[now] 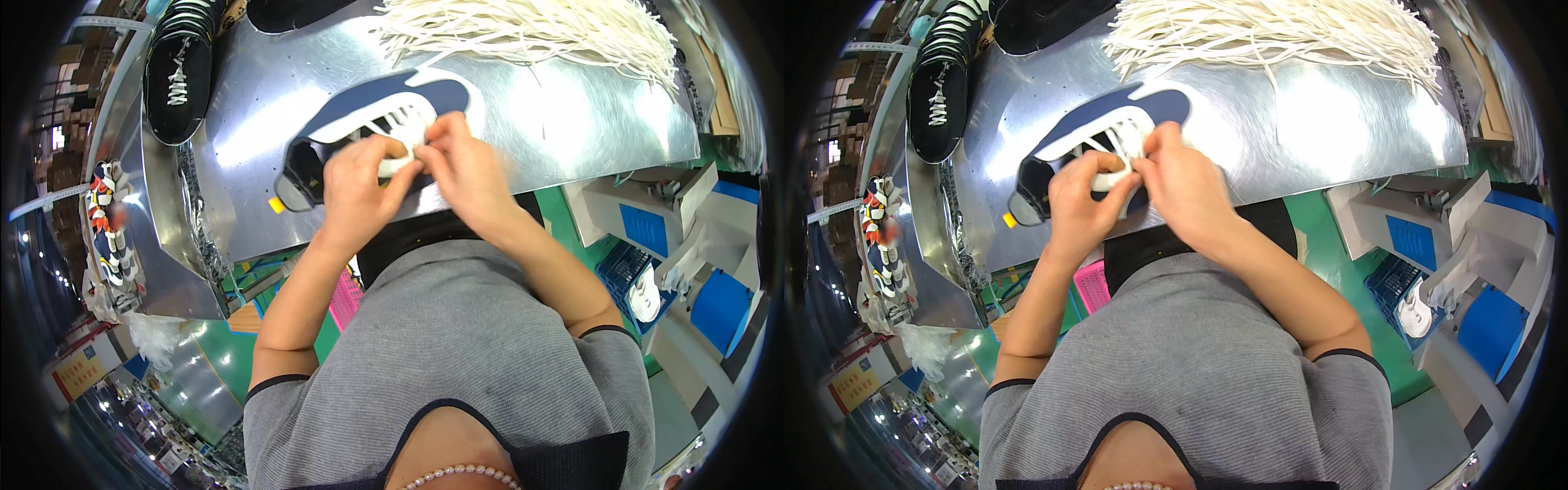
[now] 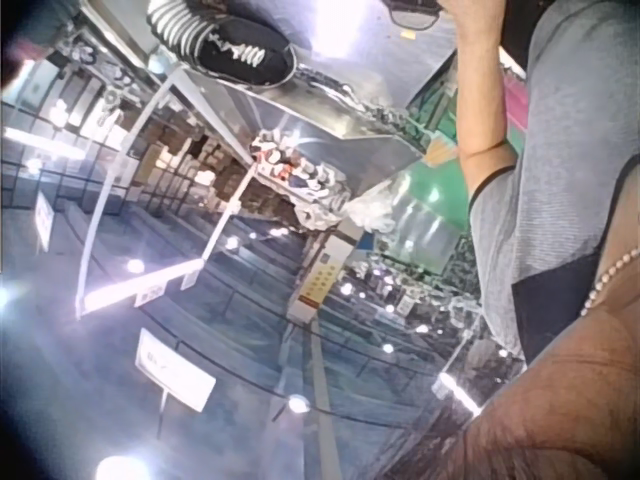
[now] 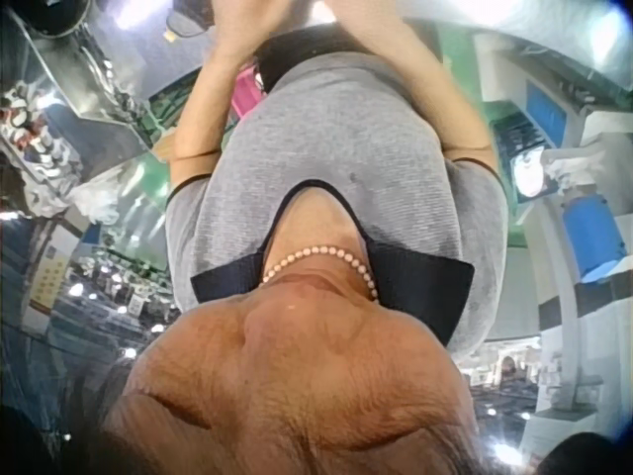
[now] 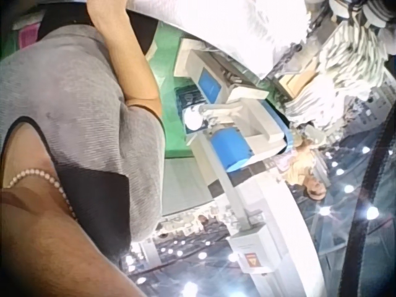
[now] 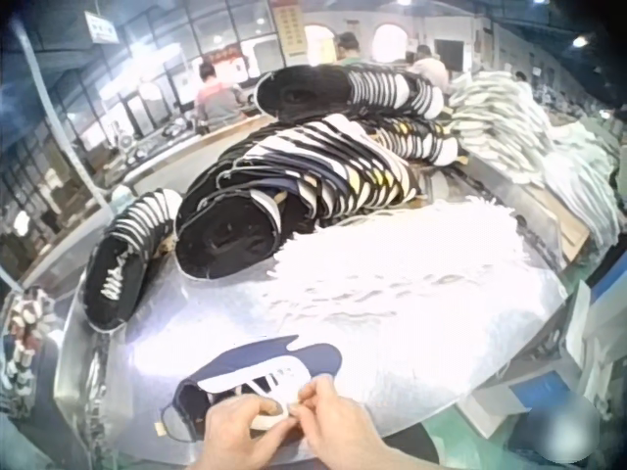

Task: The person laces two athletic shoe uppers by hand, threading white laces through the eyelets and smoothing them against the tongue before placing them on a stack.

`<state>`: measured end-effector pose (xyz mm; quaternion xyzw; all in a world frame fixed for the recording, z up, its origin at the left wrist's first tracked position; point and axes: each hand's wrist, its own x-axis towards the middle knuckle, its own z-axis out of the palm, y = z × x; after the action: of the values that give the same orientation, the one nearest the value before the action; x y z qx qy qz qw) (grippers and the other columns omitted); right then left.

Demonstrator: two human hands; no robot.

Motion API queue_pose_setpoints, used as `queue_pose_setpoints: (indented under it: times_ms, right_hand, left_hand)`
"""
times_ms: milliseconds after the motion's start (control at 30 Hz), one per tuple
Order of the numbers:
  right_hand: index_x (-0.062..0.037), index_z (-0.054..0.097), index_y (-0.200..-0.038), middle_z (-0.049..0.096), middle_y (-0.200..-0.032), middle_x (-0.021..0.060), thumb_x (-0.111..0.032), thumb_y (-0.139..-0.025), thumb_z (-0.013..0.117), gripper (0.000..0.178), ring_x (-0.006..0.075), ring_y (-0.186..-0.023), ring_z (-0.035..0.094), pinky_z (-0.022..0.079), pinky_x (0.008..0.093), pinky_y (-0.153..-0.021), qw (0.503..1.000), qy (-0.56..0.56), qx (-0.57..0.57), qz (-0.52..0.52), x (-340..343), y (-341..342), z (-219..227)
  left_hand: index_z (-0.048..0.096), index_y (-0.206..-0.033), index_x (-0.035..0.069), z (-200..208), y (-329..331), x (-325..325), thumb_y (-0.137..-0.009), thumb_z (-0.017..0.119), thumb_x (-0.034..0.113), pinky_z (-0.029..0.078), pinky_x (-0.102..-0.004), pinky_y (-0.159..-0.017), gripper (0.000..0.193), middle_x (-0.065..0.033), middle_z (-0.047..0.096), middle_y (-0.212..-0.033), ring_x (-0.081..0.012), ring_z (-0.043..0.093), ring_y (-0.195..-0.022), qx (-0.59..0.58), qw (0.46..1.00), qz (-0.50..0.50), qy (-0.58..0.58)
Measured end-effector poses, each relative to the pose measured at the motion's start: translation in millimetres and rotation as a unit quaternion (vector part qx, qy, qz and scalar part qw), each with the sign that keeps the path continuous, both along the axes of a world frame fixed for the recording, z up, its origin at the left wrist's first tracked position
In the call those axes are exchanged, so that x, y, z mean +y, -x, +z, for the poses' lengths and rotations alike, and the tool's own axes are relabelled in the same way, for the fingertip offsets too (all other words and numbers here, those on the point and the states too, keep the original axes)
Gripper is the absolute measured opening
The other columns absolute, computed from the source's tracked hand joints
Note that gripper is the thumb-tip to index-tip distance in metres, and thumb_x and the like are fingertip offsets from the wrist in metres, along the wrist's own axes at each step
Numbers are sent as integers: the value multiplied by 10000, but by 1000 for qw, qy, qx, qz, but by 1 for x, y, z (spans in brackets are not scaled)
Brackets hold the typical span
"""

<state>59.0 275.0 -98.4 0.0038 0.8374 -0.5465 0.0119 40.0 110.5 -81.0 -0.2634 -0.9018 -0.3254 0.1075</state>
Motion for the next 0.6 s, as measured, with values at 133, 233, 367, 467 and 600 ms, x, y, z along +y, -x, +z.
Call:
queue_pose_setpoints:
  times_ms: [133,233,367,467,600]
  right_hand:
    - [-33,496,-1031,668,-820,192,-188,-950,616,212,402,-796,663,514,476,-705,1000,-3,-5,13,-7,3,2]
    - [-48,538,-1001,679,-808,153,-230,-935,654,225,363,-753,669,508,439,-673,997,1,18,79,30,-13,10]
    - [-42,630,-1046,659,-757,63,-92,-880,711,192,116,-611,610,449,283,-525,995,-69,69,-5,87,-9,46]
    - [-57,635,-1096,700,-889,93,5,-825,645,278,223,-657,648,494,346,-540,964,52,215,146,50,10,50]
    - [-44,559,-931,694,-843,106,-121,-816,653,167,295,-756,692,523,374,-601,919,-247,183,247,18,25,52]
  left_hand:
    - [605,-835,38,-2,-6,-1,-755,805,100,470,-381,-582,224,-96,645,-761,-290,623,-658,31,999,5,-19]
    - [607,-819,41,1,-14,-10,-740,829,98,452,-362,-563,242,-83,631,-734,-268,598,-627,83,996,23,6]
    - [611,-815,34,2,-22,-19,-728,843,81,440,-346,-555,252,-83,632,-724,-260,589,-617,133,990,7,39]
    - [603,-808,52,4,-20,-8,-711,838,60,413,-350,-535,254,-66,616,-702,-248,556,-583,172,984,-42,24]
    - [601,-806,61,4,-22,-16,-698,834,44,407,-351,-538,257,-56,612,-697,-237,545,-573,198,979,-19,36]
